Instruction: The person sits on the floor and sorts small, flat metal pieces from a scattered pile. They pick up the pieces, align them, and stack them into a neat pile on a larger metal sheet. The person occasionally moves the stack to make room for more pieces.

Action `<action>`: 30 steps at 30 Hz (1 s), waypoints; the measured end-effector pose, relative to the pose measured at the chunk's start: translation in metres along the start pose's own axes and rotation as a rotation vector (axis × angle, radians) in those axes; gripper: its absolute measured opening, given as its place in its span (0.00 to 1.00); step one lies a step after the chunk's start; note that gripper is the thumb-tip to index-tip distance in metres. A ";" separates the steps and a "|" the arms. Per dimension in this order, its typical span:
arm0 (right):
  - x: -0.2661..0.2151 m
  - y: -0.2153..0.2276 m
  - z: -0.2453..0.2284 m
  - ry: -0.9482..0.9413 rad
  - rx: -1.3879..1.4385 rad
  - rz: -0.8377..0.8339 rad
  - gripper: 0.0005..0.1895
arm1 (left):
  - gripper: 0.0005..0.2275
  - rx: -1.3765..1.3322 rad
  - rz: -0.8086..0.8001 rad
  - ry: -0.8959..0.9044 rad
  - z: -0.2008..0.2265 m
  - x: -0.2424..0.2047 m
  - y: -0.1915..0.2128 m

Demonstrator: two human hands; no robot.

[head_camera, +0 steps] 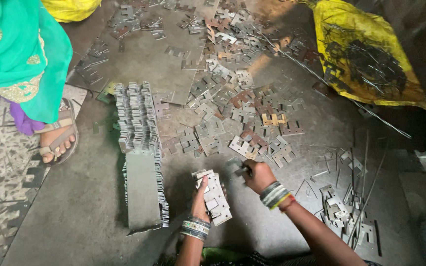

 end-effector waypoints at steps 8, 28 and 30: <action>0.001 0.006 0.051 -0.178 -0.316 0.042 0.21 | 0.27 -0.192 -0.019 0.095 -0.014 -0.004 -0.004; -0.034 0.041 -0.072 0.358 -0.266 0.175 0.23 | 0.29 -0.258 -0.088 0.055 0.007 -0.012 -0.034; 0.006 0.040 -0.015 0.089 -0.311 0.145 0.25 | 0.29 -0.262 -0.101 0.051 0.010 -0.013 -0.036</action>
Point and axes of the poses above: each hand's wrist, its own x-axis towards the middle knuckle, its own y-axis out of the back of the hand, z = x × y, the point moved 9 cm from there along x, towards the middle knuckle, and after that the axes turned 11 degrees about -z, right-handed, at the moved point
